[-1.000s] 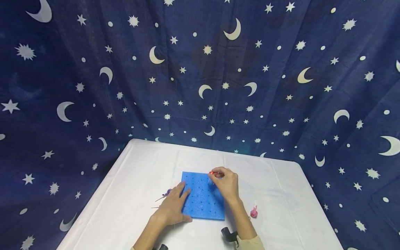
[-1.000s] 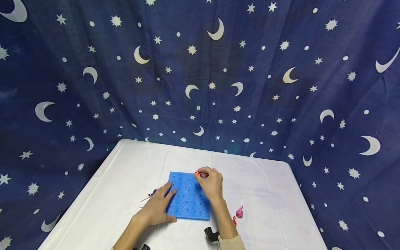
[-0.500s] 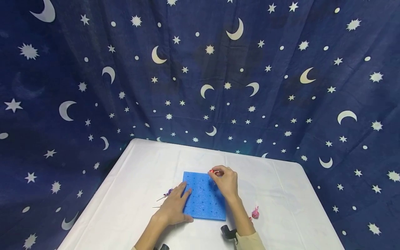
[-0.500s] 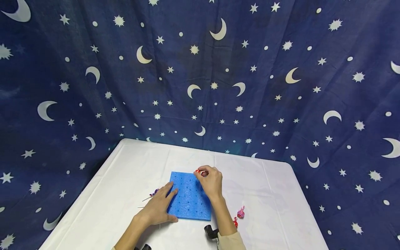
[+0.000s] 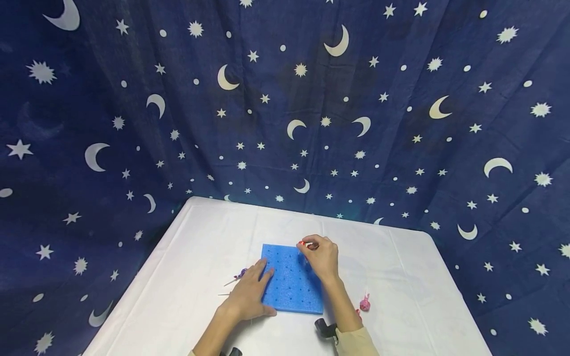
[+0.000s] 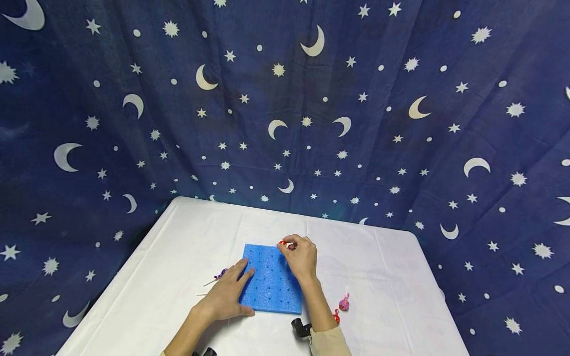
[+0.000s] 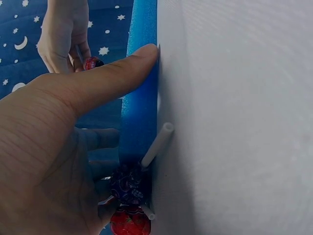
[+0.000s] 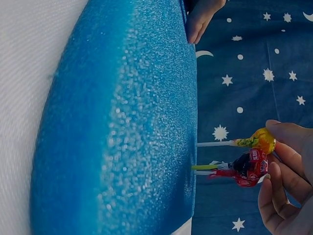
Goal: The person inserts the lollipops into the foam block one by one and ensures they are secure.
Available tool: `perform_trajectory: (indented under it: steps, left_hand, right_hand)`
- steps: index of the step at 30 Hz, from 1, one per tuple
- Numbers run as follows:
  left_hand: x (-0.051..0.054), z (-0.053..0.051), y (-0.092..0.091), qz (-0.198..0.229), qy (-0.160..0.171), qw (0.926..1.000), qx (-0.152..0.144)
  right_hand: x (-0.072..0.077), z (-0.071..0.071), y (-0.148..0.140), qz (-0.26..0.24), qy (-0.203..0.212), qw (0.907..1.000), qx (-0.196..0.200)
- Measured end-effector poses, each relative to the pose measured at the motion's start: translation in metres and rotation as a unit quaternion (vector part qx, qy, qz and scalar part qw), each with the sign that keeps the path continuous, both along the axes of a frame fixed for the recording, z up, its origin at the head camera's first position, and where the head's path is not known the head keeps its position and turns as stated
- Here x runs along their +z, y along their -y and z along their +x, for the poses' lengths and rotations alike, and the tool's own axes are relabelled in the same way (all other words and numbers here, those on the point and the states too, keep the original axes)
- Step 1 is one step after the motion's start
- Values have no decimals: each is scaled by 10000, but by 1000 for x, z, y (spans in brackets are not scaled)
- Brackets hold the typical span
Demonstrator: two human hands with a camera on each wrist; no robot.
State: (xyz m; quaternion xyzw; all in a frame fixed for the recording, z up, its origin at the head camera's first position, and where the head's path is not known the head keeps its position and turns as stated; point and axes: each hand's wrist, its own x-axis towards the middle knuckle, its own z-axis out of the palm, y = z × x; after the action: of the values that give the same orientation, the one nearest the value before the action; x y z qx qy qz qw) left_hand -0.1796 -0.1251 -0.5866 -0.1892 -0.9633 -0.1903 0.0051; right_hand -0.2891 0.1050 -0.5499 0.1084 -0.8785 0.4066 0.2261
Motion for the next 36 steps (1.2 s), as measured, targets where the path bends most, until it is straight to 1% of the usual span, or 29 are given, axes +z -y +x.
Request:
perform_trajectory:
  steps: [7, 11, 18, 21, 25, 30, 36]
  left_hand:
    - [2, 1, -1, 31, 9, 10000, -13]
    - [1, 1, -1, 9, 2, 10000, -2]
    - [1, 2, -1, -23, -54, 10000, -20]
    - [1, 3, -1, -30, -77, 10000, -30]
    - [2, 3, -2, -17, -112, 9999, -41]
    - [2, 3, -2, -24, -98, 9999, -41]
    - [3, 3, -2, -11, -42, 10000, -26]
  right_hand:
    - [-1, -1, 0, 29, 88, 10000, -10]
    - [-2, -1, 1, 103, 148, 9998, -45]
    - [-4, -1, 1, 491, 167, 9981, -329]
    - [-5, 1, 2, 552, 226, 9975, -379]
    - [-5, 1, 2, 598, 254, 9973, -337]
    - [-3, -1, 2, 678, 182, 9973, -210]
    - [-2, -4, 2, 513, -121, 9986, -70]
